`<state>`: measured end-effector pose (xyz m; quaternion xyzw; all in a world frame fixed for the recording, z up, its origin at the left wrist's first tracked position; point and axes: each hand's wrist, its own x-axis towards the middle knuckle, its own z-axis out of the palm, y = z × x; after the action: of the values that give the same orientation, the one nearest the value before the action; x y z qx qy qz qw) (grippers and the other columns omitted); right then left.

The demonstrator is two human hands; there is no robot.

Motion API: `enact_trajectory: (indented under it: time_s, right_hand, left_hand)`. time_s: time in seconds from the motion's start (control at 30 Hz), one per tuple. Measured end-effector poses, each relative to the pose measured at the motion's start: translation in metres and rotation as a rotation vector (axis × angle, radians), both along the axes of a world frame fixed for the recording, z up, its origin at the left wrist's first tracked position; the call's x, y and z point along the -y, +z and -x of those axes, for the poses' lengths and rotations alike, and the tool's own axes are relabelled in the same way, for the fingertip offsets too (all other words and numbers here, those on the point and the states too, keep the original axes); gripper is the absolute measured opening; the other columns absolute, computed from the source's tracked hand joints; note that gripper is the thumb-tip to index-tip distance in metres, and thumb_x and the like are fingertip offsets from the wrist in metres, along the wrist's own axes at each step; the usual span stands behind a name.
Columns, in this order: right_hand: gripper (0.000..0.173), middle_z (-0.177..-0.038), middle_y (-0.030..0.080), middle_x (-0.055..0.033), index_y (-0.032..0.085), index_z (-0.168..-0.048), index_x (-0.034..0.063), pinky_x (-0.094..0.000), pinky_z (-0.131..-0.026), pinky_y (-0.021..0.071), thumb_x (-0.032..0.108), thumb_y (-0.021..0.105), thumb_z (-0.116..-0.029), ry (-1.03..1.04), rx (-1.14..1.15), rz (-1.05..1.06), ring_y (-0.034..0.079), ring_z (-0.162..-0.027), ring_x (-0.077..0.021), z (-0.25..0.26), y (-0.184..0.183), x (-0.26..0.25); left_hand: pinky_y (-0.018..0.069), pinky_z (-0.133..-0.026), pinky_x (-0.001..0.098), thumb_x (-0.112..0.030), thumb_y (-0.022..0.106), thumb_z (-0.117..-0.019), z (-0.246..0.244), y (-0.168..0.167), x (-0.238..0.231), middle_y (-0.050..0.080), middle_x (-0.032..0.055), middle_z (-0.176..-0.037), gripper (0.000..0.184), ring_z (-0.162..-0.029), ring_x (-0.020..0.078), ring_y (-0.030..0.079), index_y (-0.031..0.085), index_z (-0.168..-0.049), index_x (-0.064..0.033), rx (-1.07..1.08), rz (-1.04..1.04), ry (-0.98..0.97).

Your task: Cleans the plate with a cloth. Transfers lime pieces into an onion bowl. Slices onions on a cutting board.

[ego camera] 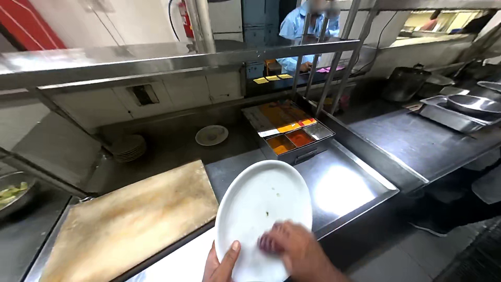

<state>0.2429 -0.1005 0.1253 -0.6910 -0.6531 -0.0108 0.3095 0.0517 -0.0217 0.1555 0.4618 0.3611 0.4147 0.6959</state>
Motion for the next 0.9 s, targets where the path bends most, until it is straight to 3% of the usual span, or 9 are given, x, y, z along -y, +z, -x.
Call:
enact_trajectory:
  time_s: [0.13,0.2,0.33,0.43,0.57,0.63,0.73,0.8,0.9]
  right_hand:
    - [0.027,-0.1,0.071,-0.0186,0.075,-0.114,0.0072,-0.0545,-0.079,0.0583,0.009,0.068,-0.0879,-0.241,-0.014,0.022,0.071,-0.092,-0.0367,-0.054,0.015,-0.036]
    - [0.024,-0.104,0.073,-0.0165,0.076,-0.112,0.0082,-0.0539,-0.083,0.0593,0.011,0.065,-0.0897,-0.069,0.023,-0.034,0.072,-0.098,-0.0346,-0.016,0.0,-0.026]
    - [0.014,-0.092,0.072,-0.0133,0.076,-0.102,0.0158,-0.0491,-0.074,0.0587,0.013,0.066,-0.0921,0.329,0.079,-0.097,0.072,-0.087,-0.0304,0.04,-0.014,-0.002]
    - [0.018,-0.099,0.072,-0.0132,0.075,-0.108,0.0203,-0.0514,-0.075,0.0581,0.013,0.067,-0.0937,0.328,0.16,-0.125,0.071,-0.092,-0.0313,-0.002,0.011,-0.036]
    - [0.02,-0.095,0.069,-0.0117,0.077,-0.099,0.0199,-0.0507,-0.074,0.0556,0.006,0.071,-0.0858,0.17,0.29,-0.18,0.069,-0.091,-0.031,-0.076,0.026,-0.065]
    - [0.016,-0.097,0.069,-0.013,0.075,-0.101,0.0184,-0.0535,-0.079,0.0549,0.01,0.067,-0.0913,0.069,0.259,0.035,0.068,-0.093,-0.033,-0.083,0.007,-0.034]
    - [0.025,-0.109,0.069,-0.0232,0.073,-0.118,0.0139,-0.0641,-0.088,0.0517,0.019,0.061,-0.0963,0.028,0.029,0.523,0.067,-0.104,-0.0445,-0.052,-0.025,0.026]
    - [0.026,-0.104,0.069,-0.0246,0.073,-0.116,0.0117,-0.0644,-0.08,0.0541,0.022,0.07,-0.0922,0.141,-0.081,0.619,0.068,-0.097,-0.0455,-0.021,-0.034,0.053]
    - [0.024,-0.102,0.068,-0.0222,0.073,-0.116,0.0112,-0.0608,-0.072,0.0552,0.015,0.066,-0.0941,0.334,-0.11,0.698,0.069,-0.092,-0.0422,-0.023,-0.018,0.064]
  left_hand:
    - [0.0642,-0.079,0.0307,0.011,0.047,-0.0934,0.001,-0.005,0.007,0.076,-0.002,-0.093,0.037,-0.083,0.0095,0.075,0.042,-0.129,0.0005,0.014,-0.003,-0.051]
    - [0.0634,-0.083,0.0308,0.008,0.047,-0.0958,0.003,-0.015,0.006,0.075,-0.0025,-0.097,0.037,-0.087,0.0085,0.075,0.041,-0.132,0.0031,0.011,-0.042,-0.09]
    - [0.0608,-0.089,0.0302,-0.005,0.045,-0.1017,0.012,-0.031,-0.001,0.073,-0.0033,-0.099,0.033,-0.091,0.0056,0.072,0.04,-0.133,0.006,-0.079,-0.068,-0.142]
    - [0.0614,-0.087,0.0302,0.002,0.049,-0.0975,0.013,-0.024,0.0,0.073,-0.0024,-0.1,0.037,-0.09,0.0062,0.072,0.041,-0.134,0.0057,-0.12,-0.041,-0.205]
    - [0.0632,-0.082,0.0295,0.011,0.052,-0.089,0.02,-0.022,0.003,0.075,-0.006,-0.098,0.044,-0.086,0.0068,0.074,0.042,-0.13,-0.0014,-0.097,-0.033,-0.249]
    - [0.063,-0.081,0.0286,0.011,0.052,-0.0875,0.028,-0.025,0.008,0.074,-0.0058,-0.097,0.045,-0.086,0.006,0.073,0.042,-0.13,0.0002,-0.122,-0.018,-0.202]
    - [0.0634,-0.079,0.0287,0.012,0.05,-0.0873,0.029,-0.031,0.01,0.074,-0.0042,-0.094,0.043,-0.083,0.0063,0.073,0.043,-0.129,0.0013,-0.127,0.02,-0.073]
    - [0.0635,-0.076,0.0283,0.012,0.047,-0.0886,0.022,-0.029,0.012,0.073,-0.0026,-0.094,0.042,-0.081,0.0062,0.073,0.042,-0.13,0.0028,-0.143,0.048,0.004]
    - [0.0636,-0.07,0.0295,0.006,0.046,-0.0925,0.006,-0.02,0.008,0.071,0.0033,-0.094,0.044,-0.077,0.0087,0.073,0.04,-0.136,0.0041,-0.206,0.145,0.152]
